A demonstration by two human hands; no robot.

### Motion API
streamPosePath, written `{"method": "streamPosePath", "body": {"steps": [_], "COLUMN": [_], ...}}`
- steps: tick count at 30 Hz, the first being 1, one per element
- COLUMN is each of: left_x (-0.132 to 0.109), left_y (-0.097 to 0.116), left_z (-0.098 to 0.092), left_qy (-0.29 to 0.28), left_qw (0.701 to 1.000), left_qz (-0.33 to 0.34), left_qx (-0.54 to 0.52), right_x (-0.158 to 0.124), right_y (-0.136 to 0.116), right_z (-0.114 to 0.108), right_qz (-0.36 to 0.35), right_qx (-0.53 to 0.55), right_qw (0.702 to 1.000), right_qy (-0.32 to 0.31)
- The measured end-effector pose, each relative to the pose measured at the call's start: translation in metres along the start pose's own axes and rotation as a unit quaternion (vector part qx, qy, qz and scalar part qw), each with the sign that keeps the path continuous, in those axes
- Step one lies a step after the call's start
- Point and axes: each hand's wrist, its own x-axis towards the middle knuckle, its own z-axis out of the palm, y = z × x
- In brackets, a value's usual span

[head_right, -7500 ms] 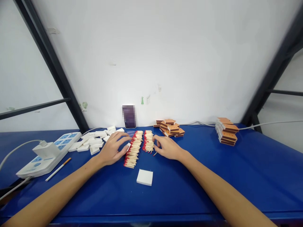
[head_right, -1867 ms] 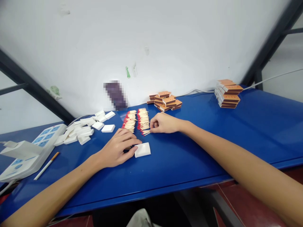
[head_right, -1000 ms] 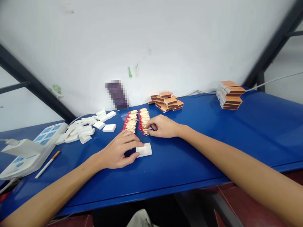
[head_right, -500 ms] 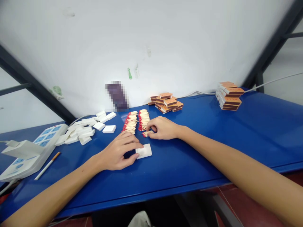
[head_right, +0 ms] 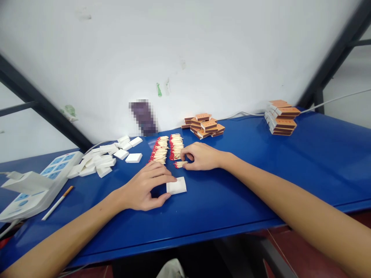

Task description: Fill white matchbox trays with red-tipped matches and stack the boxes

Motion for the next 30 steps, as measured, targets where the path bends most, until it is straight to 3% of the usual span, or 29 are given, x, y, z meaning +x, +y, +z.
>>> {"method": "streamPosePath", "body": {"steps": [30], "left_x": [-0.0002], "left_y": [-0.0009], "left_z": [0.0015], "left_qy": [0.006], "left_qw": [1.0], "left_qz": [0.004], "left_qx": [-0.012], "right_x": [0.004], "right_y": [-0.0004], "right_z": [0.0068], "right_qz": [0.029], "right_qx": [-0.005], "right_qw": [1.0], "right_qy": [0.008]}}
